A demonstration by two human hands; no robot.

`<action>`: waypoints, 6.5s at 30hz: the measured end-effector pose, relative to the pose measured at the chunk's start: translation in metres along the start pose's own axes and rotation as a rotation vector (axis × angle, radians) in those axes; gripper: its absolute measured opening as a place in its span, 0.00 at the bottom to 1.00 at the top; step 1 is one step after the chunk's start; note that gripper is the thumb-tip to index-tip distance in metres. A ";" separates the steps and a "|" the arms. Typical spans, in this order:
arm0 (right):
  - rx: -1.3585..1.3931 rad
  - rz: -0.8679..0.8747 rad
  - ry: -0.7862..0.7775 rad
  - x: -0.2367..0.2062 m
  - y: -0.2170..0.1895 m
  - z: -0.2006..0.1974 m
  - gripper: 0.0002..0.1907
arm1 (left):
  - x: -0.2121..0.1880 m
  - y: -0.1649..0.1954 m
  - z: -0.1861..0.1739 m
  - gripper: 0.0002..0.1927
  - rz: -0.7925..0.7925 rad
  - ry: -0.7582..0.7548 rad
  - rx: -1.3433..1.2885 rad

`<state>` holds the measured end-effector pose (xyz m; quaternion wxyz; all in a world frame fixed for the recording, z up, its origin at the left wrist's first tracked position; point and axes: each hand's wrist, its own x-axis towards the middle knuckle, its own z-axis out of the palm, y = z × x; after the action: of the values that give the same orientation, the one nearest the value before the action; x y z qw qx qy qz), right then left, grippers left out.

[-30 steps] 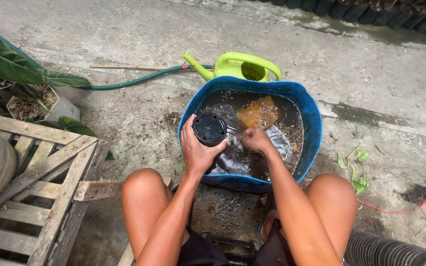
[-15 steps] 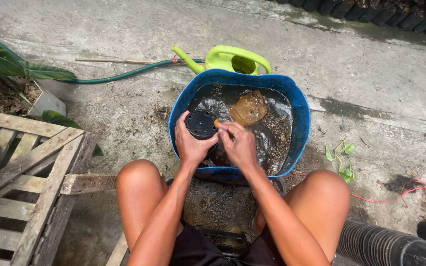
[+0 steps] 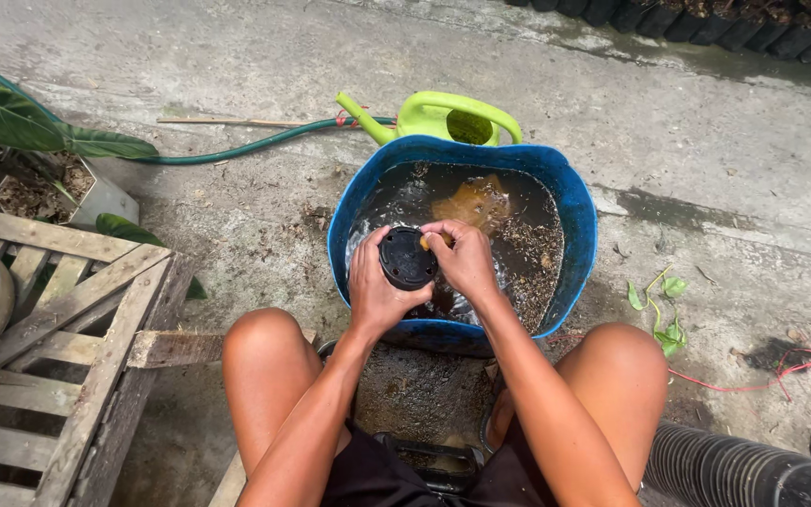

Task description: The person sits by a blue basin filled with water and scrubs black plastic nursery pots, rubbing the rim and inside with a small orange sponge and dipping the pot repeatedly in the water. They work through pots one at a time, then lift a cleaned pot out of the basin.

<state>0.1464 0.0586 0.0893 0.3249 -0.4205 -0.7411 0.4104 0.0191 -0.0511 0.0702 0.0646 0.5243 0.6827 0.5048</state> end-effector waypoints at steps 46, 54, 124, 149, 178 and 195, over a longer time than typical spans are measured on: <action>-0.096 -0.095 -0.070 -0.033 -0.020 0.015 0.09 | 0.002 -0.021 0.027 0.44 -0.039 0.067 0.231; -0.304 -0.260 0.115 -0.020 -0.021 -0.001 0.08 | 0.005 -0.008 0.017 0.55 0.197 -0.059 0.128; -0.100 -0.165 0.368 -0.015 -0.003 0.022 0.06 | 0.011 -0.005 0.025 0.47 -0.621 0.284 -0.360; -0.130 0.023 -0.131 0.024 0.032 -0.044 0.12 | 0.019 0.011 -0.018 0.40 0.314 0.041 0.361; 0.067 -0.046 0.269 0.009 0.038 -0.004 0.10 | 0.008 -0.047 0.035 0.22 -0.677 -0.008 -1.122; -0.119 -0.211 0.204 -0.035 0.000 0.026 0.10 | -0.006 -0.043 0.069 0.24 -0.497 -0.027 -1.034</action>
<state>0.1399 0.0188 0.0727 0.4144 -0.3980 -0.7674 0.2846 0.0362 -0.0099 0.0019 0.4383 0.2548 0.4488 0.7359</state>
